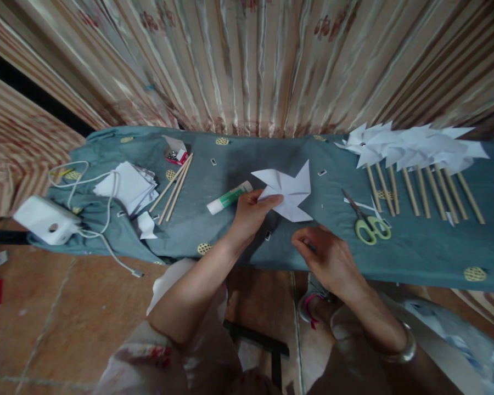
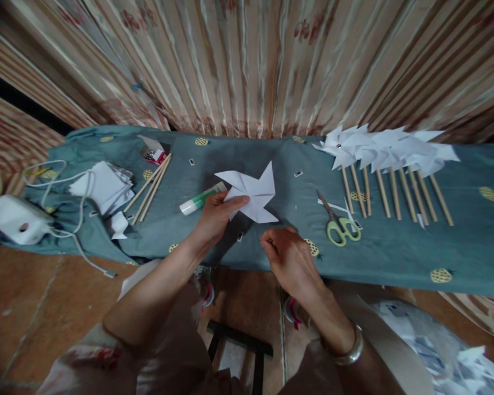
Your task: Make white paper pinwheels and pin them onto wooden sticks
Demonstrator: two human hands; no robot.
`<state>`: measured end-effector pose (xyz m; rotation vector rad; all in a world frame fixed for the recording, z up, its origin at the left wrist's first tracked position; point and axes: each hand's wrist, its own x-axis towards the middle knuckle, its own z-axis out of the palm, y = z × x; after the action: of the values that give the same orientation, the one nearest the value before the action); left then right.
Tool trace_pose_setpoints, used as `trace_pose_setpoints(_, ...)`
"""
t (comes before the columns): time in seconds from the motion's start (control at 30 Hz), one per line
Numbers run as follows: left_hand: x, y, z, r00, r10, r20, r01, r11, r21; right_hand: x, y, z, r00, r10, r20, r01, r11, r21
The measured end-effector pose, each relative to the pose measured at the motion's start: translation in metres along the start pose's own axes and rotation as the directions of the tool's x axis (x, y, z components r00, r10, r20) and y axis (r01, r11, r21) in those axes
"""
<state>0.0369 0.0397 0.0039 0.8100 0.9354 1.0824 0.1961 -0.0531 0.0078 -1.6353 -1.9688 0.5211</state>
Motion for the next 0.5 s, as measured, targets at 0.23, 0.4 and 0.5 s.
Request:
trace_pose_setpoints(0.23,-0.005,-0.002,0.007,0.999,0.041,0.023,-0.041,0.999,0.022,-0.002,-0.027,-0.034,0.988,0.006,-0.155,0.020,0.986,0.164)
trace_pose_setpoints(0.4,-0.011,0.000,0.014,0.999,-0.003,0.036,0.002,1.000,0.010,0.003,-0.034,-0.035,0.951,-0.046,-0.306,0.069,0.995,0.067)
trace_pose_setpoints(0.5,-0.013,-0.001,0.016,0.999,-0.033,0.035,0.033,0.999,0.009,0.007,-0.031,-0.031,0.930,-0.078,-0.359,0.088,0.996,0.012)
